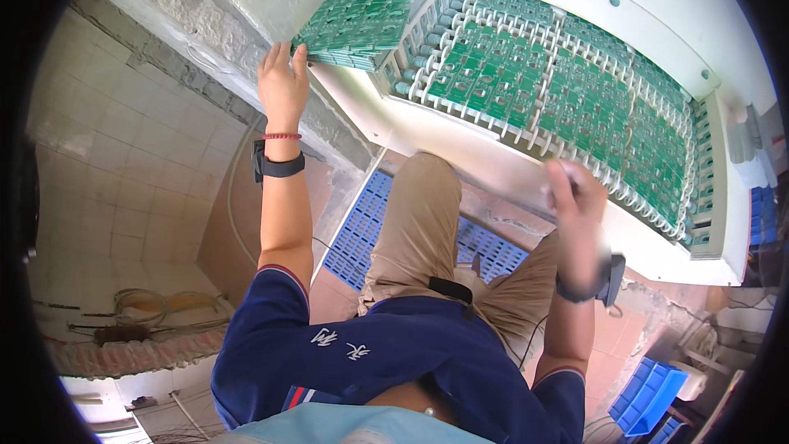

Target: Sorting and placing printed circuit boards (PCBs) into a specialized rack or machine.

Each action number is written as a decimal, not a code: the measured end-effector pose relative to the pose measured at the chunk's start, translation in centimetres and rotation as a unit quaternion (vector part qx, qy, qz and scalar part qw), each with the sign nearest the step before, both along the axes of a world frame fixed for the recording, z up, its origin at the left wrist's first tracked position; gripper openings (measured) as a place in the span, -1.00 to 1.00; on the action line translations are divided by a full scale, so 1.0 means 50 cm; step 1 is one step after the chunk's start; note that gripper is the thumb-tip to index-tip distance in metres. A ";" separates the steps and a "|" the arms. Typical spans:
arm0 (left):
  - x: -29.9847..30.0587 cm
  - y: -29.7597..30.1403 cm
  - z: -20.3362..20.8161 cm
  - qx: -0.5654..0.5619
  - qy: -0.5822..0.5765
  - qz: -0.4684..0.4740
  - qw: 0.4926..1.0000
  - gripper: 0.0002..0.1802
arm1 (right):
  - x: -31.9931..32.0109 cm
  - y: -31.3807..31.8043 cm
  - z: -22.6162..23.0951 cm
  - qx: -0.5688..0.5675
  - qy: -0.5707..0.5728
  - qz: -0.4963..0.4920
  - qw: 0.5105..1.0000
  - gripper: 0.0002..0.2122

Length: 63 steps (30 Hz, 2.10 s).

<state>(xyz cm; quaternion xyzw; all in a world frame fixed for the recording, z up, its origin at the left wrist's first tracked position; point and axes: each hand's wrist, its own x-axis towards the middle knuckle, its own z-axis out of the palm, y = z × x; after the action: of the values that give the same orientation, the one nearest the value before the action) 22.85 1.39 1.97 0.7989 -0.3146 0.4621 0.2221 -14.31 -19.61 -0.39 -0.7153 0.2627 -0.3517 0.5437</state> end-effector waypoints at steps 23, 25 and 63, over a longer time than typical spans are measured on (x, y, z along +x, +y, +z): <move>-0.218 0.026 -0.003 -0.256 0.341 -0.256 0.867 -0.65 | 0.330 0.020 0.085 0.200 -0.050 0.148 0.967 -0.76; -0.276 0.024 -0.030 -0.307 0.413 -0.315 0.797 -0.64 | 0.245 0.019 0.060 0.162 -0.054 0.130 0.977 -0.75; -0.483 -0.051 -0.222 -0.291 0.799 -0.442 0.285 -0.72 | -0.159 0.068 -0.148 0.231 0.046 -0.092 0.967 -0.85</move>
<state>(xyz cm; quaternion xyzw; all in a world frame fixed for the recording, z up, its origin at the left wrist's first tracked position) -1.29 -1.17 -9.11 0.3932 -0.1311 -0.5131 0.7516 -22.24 -16.22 -7.81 -0.5586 0.4262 -0.2961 0.6470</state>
